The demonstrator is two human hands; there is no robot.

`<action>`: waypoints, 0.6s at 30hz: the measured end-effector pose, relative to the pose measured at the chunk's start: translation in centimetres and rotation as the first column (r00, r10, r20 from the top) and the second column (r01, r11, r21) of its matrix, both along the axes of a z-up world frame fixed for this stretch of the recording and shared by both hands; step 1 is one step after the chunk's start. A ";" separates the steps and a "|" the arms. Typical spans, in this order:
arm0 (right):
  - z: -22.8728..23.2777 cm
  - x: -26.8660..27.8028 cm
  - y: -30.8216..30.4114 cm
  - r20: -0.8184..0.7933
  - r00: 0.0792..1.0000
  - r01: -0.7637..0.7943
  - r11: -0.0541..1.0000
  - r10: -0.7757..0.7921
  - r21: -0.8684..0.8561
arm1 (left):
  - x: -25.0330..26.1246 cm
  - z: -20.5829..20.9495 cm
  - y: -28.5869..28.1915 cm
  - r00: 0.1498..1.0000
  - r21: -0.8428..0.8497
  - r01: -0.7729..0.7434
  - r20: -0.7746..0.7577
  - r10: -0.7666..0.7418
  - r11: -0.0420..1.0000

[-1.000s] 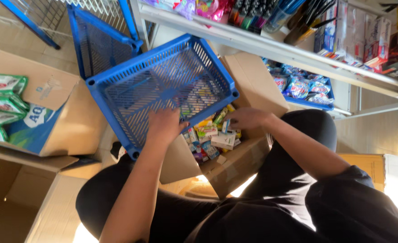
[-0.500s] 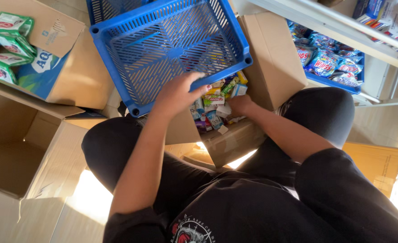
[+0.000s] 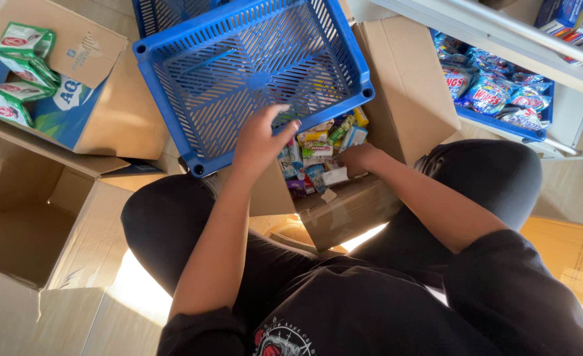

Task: The person sits on the floor and transfers small snack packets from a cardboard box into a blue plastic basket. They arrange the packets neatly in rows within the basket and then place the filled basket onto a nearby shelf.

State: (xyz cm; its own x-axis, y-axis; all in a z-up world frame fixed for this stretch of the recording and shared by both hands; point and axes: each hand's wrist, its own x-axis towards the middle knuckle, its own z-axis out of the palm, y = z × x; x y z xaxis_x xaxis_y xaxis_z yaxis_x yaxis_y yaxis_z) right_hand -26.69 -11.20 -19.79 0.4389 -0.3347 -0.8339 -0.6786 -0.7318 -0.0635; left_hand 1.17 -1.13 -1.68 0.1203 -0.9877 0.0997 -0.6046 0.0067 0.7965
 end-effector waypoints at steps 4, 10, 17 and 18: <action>2.0 -0.7 -2.1 0.105 0.989 0.123 0.975 -0.105 -0.184 | -1.5 -2.3 -0.5 0.904 0.149 0.081 0.406 -0.135 0.986; 1.1 -0.6 -3.0 0.525 0.837 0.238 0.765 0.151 -0.599 | -0.6 -5.6 -2.5 0.751 -0.046 -0.105 0.651 0.109 0.993; 0.7 0.3 -3.1 0.456 0.866 0.158 0.754 0.205 -0.637 | 0.4 -6.1 -3.5 0.821 0.050 -0.149 0.564 0.095 0.988; 1.0 0.6 -3.2 0.434 0.883 0.146 0.773 0.180 -0.618 | 0.3 -5.8 -3.5 0.822 0.040 -0.149 0.561 0.101 0.988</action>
State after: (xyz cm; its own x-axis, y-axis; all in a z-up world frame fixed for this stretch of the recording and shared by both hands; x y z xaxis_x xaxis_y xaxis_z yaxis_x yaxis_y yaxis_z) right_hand -26.07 -14.41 -18.83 0.7107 -0.6873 -0.1499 -0.6777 -0.7261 0.1163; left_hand 1.42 -4.64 -7.44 0.1911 -0.9754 0.1100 -0.9361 -0.1474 0.3195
